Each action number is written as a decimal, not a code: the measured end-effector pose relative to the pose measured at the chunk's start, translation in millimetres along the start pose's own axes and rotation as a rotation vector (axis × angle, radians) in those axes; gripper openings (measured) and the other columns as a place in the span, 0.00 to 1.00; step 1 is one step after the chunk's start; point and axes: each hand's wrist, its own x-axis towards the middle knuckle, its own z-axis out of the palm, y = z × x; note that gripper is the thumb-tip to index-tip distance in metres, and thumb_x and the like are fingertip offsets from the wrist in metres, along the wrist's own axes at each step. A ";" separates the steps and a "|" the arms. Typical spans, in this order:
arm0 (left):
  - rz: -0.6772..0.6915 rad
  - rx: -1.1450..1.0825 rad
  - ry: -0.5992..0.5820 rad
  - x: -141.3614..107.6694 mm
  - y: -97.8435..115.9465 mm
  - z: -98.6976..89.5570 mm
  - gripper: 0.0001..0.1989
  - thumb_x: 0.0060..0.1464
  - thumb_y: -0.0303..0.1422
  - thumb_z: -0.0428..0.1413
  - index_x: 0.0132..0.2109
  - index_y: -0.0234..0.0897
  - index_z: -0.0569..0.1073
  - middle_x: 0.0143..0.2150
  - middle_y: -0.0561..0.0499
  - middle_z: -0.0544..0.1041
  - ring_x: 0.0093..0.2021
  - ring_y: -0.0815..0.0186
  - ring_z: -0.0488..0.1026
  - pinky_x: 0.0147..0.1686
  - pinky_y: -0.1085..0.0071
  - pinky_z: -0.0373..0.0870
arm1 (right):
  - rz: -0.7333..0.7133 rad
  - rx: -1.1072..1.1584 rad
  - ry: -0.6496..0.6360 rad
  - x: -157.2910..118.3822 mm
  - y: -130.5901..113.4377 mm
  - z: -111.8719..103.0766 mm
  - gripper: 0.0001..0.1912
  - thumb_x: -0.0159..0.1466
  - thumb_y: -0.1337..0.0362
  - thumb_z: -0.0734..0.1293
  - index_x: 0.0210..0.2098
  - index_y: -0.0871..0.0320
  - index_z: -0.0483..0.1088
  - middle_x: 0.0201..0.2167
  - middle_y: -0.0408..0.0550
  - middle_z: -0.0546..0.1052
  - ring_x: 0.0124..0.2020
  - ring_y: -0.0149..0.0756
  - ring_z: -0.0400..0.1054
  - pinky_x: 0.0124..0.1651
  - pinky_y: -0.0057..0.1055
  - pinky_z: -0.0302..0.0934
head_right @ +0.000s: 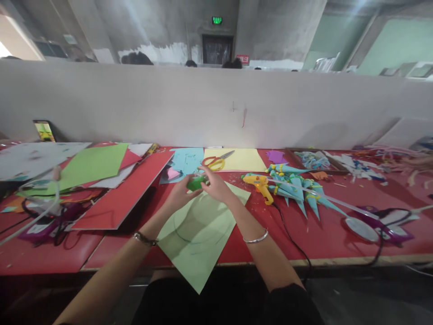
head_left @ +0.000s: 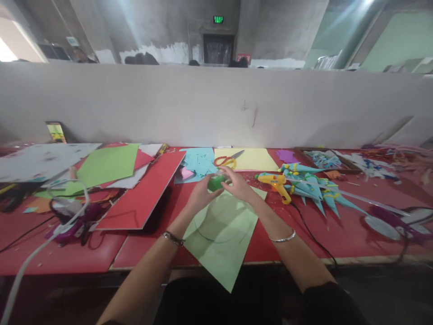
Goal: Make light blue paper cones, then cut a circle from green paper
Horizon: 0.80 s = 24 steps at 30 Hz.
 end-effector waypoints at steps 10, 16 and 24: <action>-0.010 0.246 0.131 -8.5 -9.4 26.5 0.13 0.48 0.38 0.52 0.38 0.36 0.60 0.33 0.49 0.68 0.32 0.63 0.66 0.30 0.70 0.60 | 0.001 0.048 0.034 -22.7 12.6 41.5 0.34 0.57 0.65 0.61 0.59 0.57 0.42 0.49 0.54 0.65 0.40 0.35 0.67 0.42 0.33 0.63; 0.079 0.102 0.240 -3.9 -22.2 20.3 0.15 0.48 0.31 0.52 0.45 0.36 0.61 0.42 0.45 0.68 0.43 0.61 0.63 0.42 0.65 0.61 | -0.121 0.111 0.448 -20.7 12.3 43.1 0.17 0.58 0.63 0.61 0.47 0.57 0.59 0.40 0.51 0.67 0.40 0.35 0.65 0.44 0.35 0.63; 0.091 0.073 0.202 -4.9 -16.9 23.1 0.24 0.44 0.38 0.55 0.48 0.36 0.60 0.43 0.46 0.68 0.41 0.61 0.64 0.42 0.64 0.60 | -0.201 0.023 0.512 -22.2 8.7 35.7 0.05 0.60 0.66 0.60 0.31 0.57 0.67 0.28 0.46 0.70 0.30 0.31 0.65 0.34 0.29 0.62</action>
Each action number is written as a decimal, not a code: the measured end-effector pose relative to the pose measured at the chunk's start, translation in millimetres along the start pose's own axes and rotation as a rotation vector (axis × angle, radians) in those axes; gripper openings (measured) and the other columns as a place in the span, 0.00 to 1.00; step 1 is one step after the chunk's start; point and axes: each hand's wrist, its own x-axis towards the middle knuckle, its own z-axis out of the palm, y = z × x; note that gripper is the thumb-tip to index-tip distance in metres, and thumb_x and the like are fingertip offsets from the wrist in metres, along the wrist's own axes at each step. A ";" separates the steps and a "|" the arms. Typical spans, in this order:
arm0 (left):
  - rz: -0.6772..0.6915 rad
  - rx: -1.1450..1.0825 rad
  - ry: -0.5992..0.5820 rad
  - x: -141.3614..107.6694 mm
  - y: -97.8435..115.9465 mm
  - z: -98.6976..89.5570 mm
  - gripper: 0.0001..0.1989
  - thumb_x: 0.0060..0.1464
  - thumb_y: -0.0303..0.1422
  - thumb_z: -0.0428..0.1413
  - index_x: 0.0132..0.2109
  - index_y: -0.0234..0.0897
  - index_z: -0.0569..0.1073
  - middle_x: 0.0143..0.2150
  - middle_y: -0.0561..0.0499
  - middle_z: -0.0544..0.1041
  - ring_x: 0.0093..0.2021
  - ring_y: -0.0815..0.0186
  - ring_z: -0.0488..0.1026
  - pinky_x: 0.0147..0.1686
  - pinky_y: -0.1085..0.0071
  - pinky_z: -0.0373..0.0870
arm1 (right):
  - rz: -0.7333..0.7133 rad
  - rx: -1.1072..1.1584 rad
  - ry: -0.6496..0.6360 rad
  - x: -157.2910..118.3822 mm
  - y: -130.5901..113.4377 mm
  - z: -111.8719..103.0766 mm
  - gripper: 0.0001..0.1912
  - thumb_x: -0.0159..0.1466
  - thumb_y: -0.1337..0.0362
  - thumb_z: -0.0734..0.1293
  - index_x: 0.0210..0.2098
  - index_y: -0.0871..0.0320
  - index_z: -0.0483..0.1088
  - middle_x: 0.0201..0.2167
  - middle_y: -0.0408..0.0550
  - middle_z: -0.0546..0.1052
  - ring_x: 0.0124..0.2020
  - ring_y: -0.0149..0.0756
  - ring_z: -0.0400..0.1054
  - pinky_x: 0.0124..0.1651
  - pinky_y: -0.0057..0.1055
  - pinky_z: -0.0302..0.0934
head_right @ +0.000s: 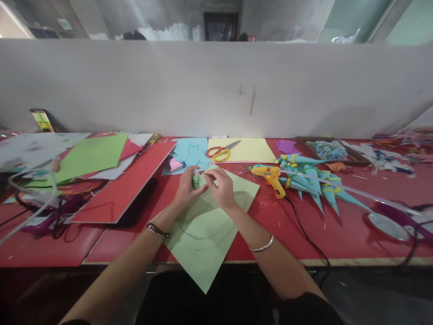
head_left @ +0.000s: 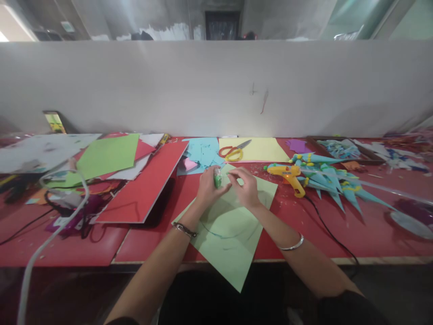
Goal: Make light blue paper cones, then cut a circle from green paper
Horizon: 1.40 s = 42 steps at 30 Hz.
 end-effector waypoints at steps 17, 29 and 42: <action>-0.043 0.103 -0.124 0.2 0.4 -1.5 0.12 0.46 0.37 0.53 0.37 0.39 0.62 0.32 0.53 0.70 0.30 0.69 0.66 0.27 0.76 0.58 | 0.249 0.024 -0.072 -1.9 6.0 5.1 0.03 0.52 0.66 0.67 0.27 0.57 0.73 0.30 0.46 0.63 0.32 0.32 0.63 0.30 0.28 0.63; 0.037 0.284 -0.127 -0.4 -6.1 -4.6 0.09 0.48 0.31 0.51 0.39 0.37 0.62 0.31 0.51 0.71 0.32 0.64 0.68 0.29 0.72 0.59 | -0.092 -0.097 -0.407 -6.1 16.9 5.4 0.12 0.62 0.66 0.57 0.34 0.58 0.72 0.40 0.52 0.65 0.43 0.37 0.61 0.47 0.37 0.58; -0.044 0.320 -0.221 1.2 1.3 -9.9 0.11 0.45 0.29 0.51 0.39 0.40 0.64 0.35 0.51 0.73 0.32 0.64 0.69 0.25 0.73 0.58 | 0.071 -0.014 -0.578 -9.6 6.1 9.5 0.09 0.59 0.63 0.61 0.35 0.58 0.71 0.42 0.51 0.63 0.47 0.37 0.59 0.52 0.38 0.57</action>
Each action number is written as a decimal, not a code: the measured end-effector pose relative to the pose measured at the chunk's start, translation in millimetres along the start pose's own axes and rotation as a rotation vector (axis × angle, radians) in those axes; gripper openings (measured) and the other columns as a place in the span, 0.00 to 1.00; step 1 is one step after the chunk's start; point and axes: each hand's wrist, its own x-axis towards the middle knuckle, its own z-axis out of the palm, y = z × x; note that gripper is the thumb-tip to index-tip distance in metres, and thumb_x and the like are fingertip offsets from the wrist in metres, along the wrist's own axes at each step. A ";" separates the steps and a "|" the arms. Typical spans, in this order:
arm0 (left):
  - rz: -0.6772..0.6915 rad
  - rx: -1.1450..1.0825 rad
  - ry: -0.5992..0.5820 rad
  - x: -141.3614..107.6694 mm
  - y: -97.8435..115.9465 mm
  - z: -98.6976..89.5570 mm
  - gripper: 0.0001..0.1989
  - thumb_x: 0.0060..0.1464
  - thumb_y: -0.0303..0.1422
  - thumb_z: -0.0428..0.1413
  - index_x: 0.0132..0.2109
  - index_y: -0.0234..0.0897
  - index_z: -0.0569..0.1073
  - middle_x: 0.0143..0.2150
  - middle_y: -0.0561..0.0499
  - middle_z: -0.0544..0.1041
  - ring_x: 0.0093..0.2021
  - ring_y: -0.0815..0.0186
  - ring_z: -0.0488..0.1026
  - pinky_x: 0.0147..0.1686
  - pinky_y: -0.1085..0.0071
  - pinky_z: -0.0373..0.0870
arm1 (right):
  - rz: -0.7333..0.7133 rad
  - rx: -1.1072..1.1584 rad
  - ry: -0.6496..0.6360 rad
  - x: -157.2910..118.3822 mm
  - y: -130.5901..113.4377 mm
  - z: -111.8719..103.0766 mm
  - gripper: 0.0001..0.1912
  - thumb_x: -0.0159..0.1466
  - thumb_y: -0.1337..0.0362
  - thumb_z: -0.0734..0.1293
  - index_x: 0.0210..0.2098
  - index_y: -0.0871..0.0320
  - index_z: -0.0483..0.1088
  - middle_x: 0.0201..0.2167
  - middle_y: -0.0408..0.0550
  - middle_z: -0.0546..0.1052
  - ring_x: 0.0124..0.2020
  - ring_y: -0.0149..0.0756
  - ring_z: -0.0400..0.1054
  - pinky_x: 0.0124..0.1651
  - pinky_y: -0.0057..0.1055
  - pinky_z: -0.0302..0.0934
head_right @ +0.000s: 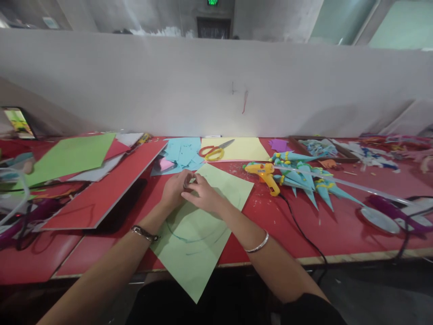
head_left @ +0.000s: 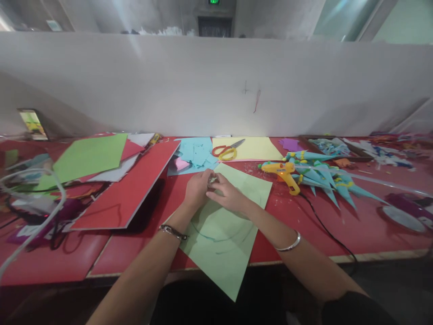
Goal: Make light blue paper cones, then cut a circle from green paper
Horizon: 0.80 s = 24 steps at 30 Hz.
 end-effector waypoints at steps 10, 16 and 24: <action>0.034 -0.106 0.159 3.5 -2.4 8.6 0.15 0.47 0.32 0.51 0.44 0.38 0.62 0.36 0.49 0.71 0.36 0.63 0.68 0.30 0.71 0.62 | -0.006 0.103 0.402 5.0 2.7 -1.6 0.09 0.59 0.65 0.61 0.34 0.57 0.72 0.43 0.51 0.68 0.45 0.36 0.64 0.48 0.35 0.61; -0.094 -0.082 0.265 7.1 -10.0 3.7 0.15 0.47 0.31 0.52 0.44 0.36 0.62 0.36 0.48 0.71 0.37 0.63 0.68 0.35 0.69 0.63 | 0.150 0.236 0.563 6.1 10.2 -12.1 0.10 0.58 0.62 0.61 0.35 0.57 0.72 0.37 0.49 0.69 0.39 0.33 0.66 0.37 0.28 0.64; -0.152 0.318 0.213 1.3 -22.7 -2.7 0.27 0.50 0.40 0.49 0.56 0.33 0.58 0.50 0.38 0.65 0.49 0.49 0.62 0.43 0.57 0.59 | 0.181 0.076 0.500 6.5 22.3 -11.6 0.08 0.56 0.66 0.60 0.26 0.59 0.71 0.26 0.46 0.70 0.29 0.31 0.65 0.31 0.28 0.61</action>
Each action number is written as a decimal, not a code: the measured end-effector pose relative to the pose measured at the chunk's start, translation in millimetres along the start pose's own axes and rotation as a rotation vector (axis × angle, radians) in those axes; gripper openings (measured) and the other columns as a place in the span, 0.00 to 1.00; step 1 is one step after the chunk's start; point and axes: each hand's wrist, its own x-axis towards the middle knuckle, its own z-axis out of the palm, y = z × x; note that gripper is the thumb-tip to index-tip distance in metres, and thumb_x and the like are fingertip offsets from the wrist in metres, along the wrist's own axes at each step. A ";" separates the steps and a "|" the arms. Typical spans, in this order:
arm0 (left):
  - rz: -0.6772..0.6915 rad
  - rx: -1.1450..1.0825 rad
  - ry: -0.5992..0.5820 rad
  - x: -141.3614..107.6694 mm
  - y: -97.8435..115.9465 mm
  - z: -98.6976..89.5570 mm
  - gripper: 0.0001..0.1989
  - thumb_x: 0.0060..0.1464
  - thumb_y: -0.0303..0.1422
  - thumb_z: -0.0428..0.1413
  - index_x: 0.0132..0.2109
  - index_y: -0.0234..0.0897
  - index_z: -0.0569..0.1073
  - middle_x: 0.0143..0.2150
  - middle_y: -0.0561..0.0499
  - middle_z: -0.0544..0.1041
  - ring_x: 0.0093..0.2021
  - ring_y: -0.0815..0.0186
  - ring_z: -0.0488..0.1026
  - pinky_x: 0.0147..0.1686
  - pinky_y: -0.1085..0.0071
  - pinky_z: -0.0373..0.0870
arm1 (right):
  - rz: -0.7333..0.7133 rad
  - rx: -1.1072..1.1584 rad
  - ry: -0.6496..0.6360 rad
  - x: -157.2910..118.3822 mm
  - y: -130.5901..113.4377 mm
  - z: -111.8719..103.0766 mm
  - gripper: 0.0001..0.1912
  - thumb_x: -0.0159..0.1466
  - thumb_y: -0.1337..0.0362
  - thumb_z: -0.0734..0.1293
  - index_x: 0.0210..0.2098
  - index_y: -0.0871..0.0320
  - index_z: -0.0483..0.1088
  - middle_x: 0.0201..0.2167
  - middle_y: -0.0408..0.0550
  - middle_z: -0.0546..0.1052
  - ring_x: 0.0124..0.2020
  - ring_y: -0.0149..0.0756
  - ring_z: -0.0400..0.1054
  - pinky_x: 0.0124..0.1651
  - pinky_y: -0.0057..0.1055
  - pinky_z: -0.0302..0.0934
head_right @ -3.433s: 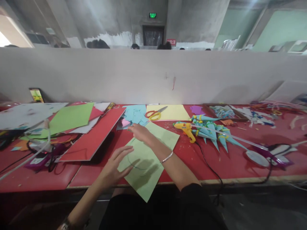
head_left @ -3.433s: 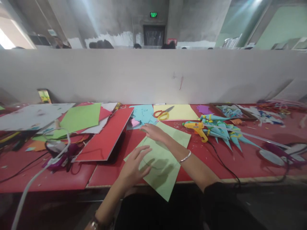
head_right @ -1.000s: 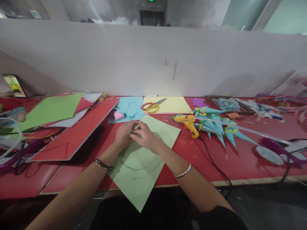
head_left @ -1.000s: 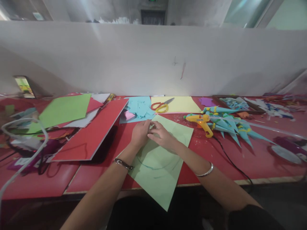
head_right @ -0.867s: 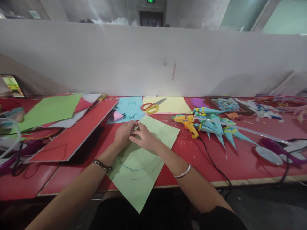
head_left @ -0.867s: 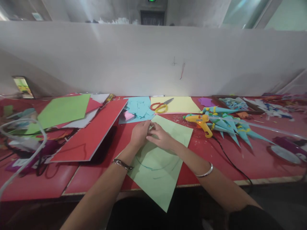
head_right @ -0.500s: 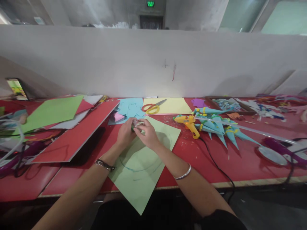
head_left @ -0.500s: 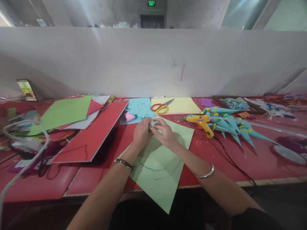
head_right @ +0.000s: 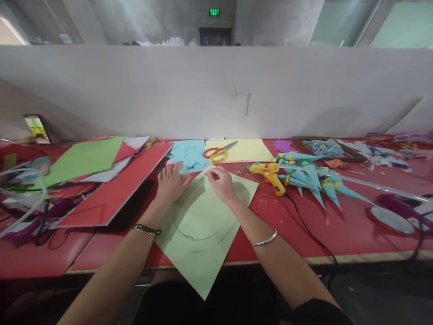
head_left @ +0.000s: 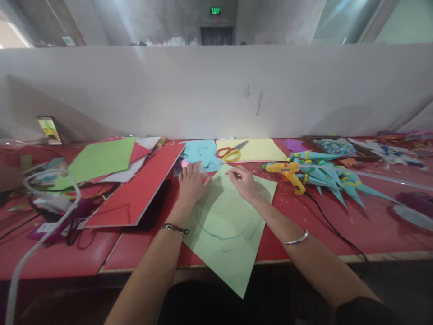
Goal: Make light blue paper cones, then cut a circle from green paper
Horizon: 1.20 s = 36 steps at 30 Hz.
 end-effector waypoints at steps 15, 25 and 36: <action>0.133 0.183 -0.267 -3.5 -13.5 -4.9 0.20 0.53 0.28 0.43 0.51 0.44 0.68 0.54 0.40 0.65 0.50 0.51 0.61 0.37 0.60 0.63 | 0.013 -0.068 -0.088 0.8 10.2 0.3 0.08 0.53 0.68 0.59 0.23 0.59 0.69 0.26 0.44 0.72 0.29 0.31 0.65 0.31 0.27 0.58; 0.066 0.331 -0.341 -7.4 -9.0 -19.7 0.18 0.54 0.25 0.40 0.46 0.34 0.71 0.44 0.36 0.69 0.46 0.52 0.64 0.34 0.63 0.65 | 0.025 -0.056 -0.159 1.3 12.3 -0.4 0.08 0.54 0.67 0.58 0.23 0.59 0.68 0.23 0.43 0.72 0.25 0.30 0.63 0.29 0.26 0.56; 0.095 0.326 -0.428 -25.0 -23.6 -33.8 0.17 0.54 0.24 0.40 0.47 0.32 0.68 0.41 0.40 0.70 0.40 0.58 0.69 0.36 0.66 0.66 | -0.018 -0.098 -0.254 -2.6 5.3 -1.4 0.07 0.53 0.69 0.58 0.21 0.59 0.66 0.21 0.41 0.68 0.24 0.29 0.60 0.28 0.26 0.53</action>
